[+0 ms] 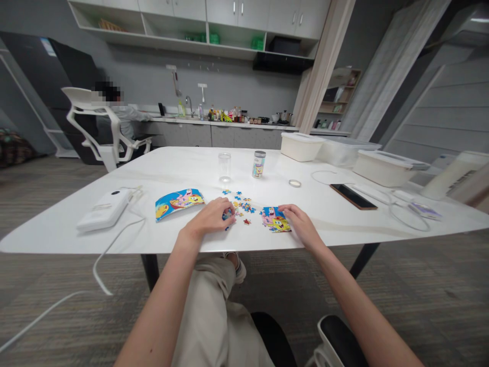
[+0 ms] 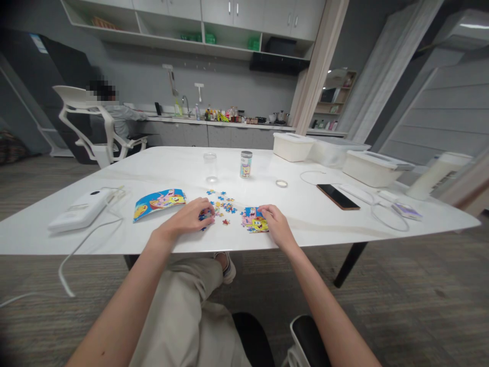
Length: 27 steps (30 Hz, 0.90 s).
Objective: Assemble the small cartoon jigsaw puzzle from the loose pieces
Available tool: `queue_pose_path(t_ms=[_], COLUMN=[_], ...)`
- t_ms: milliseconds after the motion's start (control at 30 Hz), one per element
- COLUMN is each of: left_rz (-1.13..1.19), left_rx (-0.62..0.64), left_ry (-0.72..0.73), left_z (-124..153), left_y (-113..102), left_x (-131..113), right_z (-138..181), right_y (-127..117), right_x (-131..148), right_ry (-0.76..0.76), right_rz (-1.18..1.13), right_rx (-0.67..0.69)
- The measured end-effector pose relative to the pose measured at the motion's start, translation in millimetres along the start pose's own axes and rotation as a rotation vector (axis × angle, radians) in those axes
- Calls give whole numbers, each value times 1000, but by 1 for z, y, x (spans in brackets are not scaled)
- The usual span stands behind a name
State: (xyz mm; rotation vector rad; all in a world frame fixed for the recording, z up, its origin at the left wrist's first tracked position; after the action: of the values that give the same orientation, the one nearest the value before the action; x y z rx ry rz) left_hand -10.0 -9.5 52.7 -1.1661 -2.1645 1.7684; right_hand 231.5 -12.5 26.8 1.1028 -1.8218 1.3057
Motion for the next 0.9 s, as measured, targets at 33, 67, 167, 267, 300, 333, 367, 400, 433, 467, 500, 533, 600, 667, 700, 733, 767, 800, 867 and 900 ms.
queue_pose_path(t_ms=[33, 67, 167, 267, 300, 333, 367, 400, 433, 467, 500, 533, 600, 667, 700, 733, 767, 800, 867, 900], left_rz=[11, 23, 54, 90, 106, 124, 147, 176, 211, 249, 289, 327, 391, 456, 496, 551, 621, 696, 749, 735], left_rx=[7, 8, -4, -29, -33, -32, -28, -28, -33, -44, -64, -92, -152, -175, -157, -123, -77, -31, 60, 73], left_ry=[-4, -8, -8, -7, -10, -17, -28, -40, -51, -59, -64, -68, -78, -100, -118, -141, -168, -199, -263, -284], left_z=[0, 0, 0, 0, 1, 0, 0, -1, -2, -4, -5, -6, -3, 6, 13, 21, 30, 39, 54, 59], left_y=[1, 1, 0, -1, 0, 0, 1, 1, 0, -2, -6, -11, -22, -29, -29, -27, -22, -15, -1, 4], left_x=[0, 1, 0, 0, 0, 1, 2, 2, 2, 2, 0, -3, -11, -23, -30, -37, -44, -50, -57, -58], right_z=[0, 1, 1, 2, 2, 2, 2, 2, 2, 2, 2, 2, 2, 1, 1, 1, 0, 0, -1, -1], right_y=[0, 0, 1, 1, 1, 1, 1, 1, 1, 1, 1, 1, 0, 0, 0, 0, 1, 1, 2, 2], right_x=[0, 0, 2, 4, 5, 5, 6, 6, 6, 7, 7, 7, 6, 5, 5, 5, 4, 4, 3, 2], right_ry=[4, 8, 15, 0, -6, -10, -13, -14, -15, -15, -15, -13, -5, -1, -2, -3, -5, -7, -11, -10], right_rz=[-4, -7, -13, -5, 1, 6, 8, 7, 4, 2, -1, -3, -8, -16, -22, -26, -28, -29, -28, -27], right_rx=[2, 5, 13, 6, 3, 0, -1, -2, -2, -1, -3, -5, -15, -20, -18, -15, -10, -4, 4, 5])
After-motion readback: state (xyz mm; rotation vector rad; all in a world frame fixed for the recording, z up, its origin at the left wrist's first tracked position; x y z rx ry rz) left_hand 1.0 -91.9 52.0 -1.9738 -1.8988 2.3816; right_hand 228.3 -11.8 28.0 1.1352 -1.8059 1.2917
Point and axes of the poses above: each hand's wrist, its own z-axis away from the middle knuckle, its own y-axis out of the palm, x = y × z, the point moved 9 cm from there along -z, towards the middle knuckle, and after that the axes turned 6 degrees about z, right-handed, at the moved point
